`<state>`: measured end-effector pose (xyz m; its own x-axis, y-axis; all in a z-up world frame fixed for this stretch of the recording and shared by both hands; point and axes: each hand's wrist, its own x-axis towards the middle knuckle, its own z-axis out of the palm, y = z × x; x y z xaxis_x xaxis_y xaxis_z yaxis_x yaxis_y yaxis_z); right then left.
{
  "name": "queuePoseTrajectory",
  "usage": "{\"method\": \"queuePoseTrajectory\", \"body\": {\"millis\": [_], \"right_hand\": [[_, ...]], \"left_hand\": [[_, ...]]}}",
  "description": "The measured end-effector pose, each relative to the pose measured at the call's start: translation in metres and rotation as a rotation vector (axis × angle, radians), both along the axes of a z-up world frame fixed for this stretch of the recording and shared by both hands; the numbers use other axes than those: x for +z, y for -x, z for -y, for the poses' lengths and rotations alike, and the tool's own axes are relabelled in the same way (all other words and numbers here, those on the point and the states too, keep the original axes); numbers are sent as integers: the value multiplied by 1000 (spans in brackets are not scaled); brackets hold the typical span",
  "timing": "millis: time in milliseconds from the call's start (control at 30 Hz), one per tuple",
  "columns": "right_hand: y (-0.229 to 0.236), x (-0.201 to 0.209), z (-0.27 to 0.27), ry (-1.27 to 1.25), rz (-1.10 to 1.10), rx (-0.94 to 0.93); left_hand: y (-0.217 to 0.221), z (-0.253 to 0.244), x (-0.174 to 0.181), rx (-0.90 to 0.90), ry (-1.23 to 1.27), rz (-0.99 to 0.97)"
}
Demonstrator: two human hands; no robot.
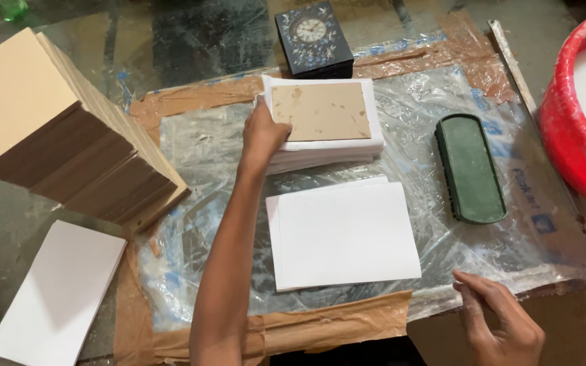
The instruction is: The person repeatedly places a brown cardboard sheet onto a white book cover, presses it down, and smooths the surface with a green rectangular tool. They then flip the book over and repeat the process on the other side. This cycle is performed multiple times on a stack of books.
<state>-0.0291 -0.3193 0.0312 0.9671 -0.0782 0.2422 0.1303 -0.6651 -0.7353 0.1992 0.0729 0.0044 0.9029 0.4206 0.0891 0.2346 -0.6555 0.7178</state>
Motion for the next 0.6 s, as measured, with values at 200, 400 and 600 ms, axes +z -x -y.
{"method": "queuePoseTrajectory", "body": {"millis": [200, 400, 600], "right_hand": [[-27, 21, -26, 39, -332, 89], [-54, 28, -58, -87, -514, 71], [-52, 25, -67, -77, -526, 66]], "left_hand": [[121, 26, 32, 108, -80, 136], [236, 70, 5, -11, 217, -123], [258, 83, -6, -43, 195, -97]]}}
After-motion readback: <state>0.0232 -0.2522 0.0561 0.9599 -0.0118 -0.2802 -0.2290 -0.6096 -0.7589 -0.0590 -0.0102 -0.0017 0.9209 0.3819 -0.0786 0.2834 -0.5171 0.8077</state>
